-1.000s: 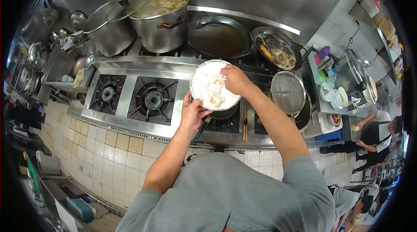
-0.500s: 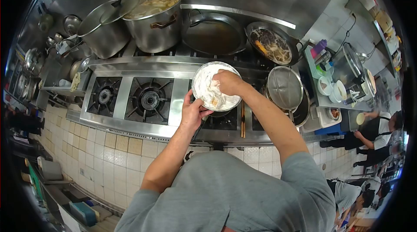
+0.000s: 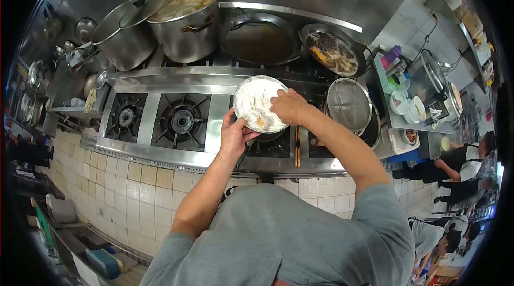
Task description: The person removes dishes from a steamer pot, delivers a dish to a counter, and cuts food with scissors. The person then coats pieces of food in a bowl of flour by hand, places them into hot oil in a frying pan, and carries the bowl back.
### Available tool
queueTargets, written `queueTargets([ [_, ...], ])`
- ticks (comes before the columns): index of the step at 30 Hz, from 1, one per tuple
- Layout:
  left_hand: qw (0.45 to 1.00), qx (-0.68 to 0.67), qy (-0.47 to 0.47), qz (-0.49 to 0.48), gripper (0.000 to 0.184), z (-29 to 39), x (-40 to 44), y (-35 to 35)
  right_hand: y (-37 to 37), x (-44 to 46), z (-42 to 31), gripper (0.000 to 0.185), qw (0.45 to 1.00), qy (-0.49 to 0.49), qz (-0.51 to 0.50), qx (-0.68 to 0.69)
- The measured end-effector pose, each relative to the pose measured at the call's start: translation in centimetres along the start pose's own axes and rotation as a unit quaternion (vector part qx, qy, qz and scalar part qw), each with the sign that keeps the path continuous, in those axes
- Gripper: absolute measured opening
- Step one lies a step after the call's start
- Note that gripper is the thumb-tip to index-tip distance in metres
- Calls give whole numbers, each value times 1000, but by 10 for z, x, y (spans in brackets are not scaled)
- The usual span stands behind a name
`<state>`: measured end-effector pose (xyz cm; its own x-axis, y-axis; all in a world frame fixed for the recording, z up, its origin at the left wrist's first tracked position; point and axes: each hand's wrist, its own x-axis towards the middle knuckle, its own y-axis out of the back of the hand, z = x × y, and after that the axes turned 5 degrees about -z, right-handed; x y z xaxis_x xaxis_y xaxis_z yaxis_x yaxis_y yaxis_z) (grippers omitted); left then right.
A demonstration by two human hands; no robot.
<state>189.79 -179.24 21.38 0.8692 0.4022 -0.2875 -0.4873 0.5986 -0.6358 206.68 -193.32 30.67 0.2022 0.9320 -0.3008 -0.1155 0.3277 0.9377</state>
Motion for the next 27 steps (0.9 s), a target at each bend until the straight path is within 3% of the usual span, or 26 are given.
queueTargets([
  [4, 1000, -5, 3, -14, 64, -3, 1, -7, 14, -4, 10, 25, 991, -67, -50, 105],
  [7, 1000, -6, 15, -11, 66, -3, -2, -17, -1, 19, 30, 25, 973, -72, 138, 168],
  [10, 999, 11, 17, -51, 69, -2, 6, -30, -17, 27, 28, 27, 985, -100, 85, 111],
  [14, 999, 19, 22, -25, 72, -11, 6, -38, -9, -7, 33, 27, 968, -151, 120, 160],
  [16, 999, 7, 30, -20, 70, -16, 12, -44, -6, -21, 43, 32, 913, -185, 186, 312],
  [17, 999, 11, 30, -25, 70, -19, 17, -48, -7, -28, 46, 32, 896, -173, 256, 319],
  [20, 998, 9, 52, -24, 67, -33, 39, -62, -11, -37, 77, 28, 860, -167, 336, 347],
  [24, 994, -35, 90, -51, 65, -50, 60, -83, -33, -47, 162, 22, 756, -198, 419, 461],
  [27, 996, -21, 67, -53, 68, -51, 52, -89, -52, -71, 235, 24, 739, -328, 436, 395],
])
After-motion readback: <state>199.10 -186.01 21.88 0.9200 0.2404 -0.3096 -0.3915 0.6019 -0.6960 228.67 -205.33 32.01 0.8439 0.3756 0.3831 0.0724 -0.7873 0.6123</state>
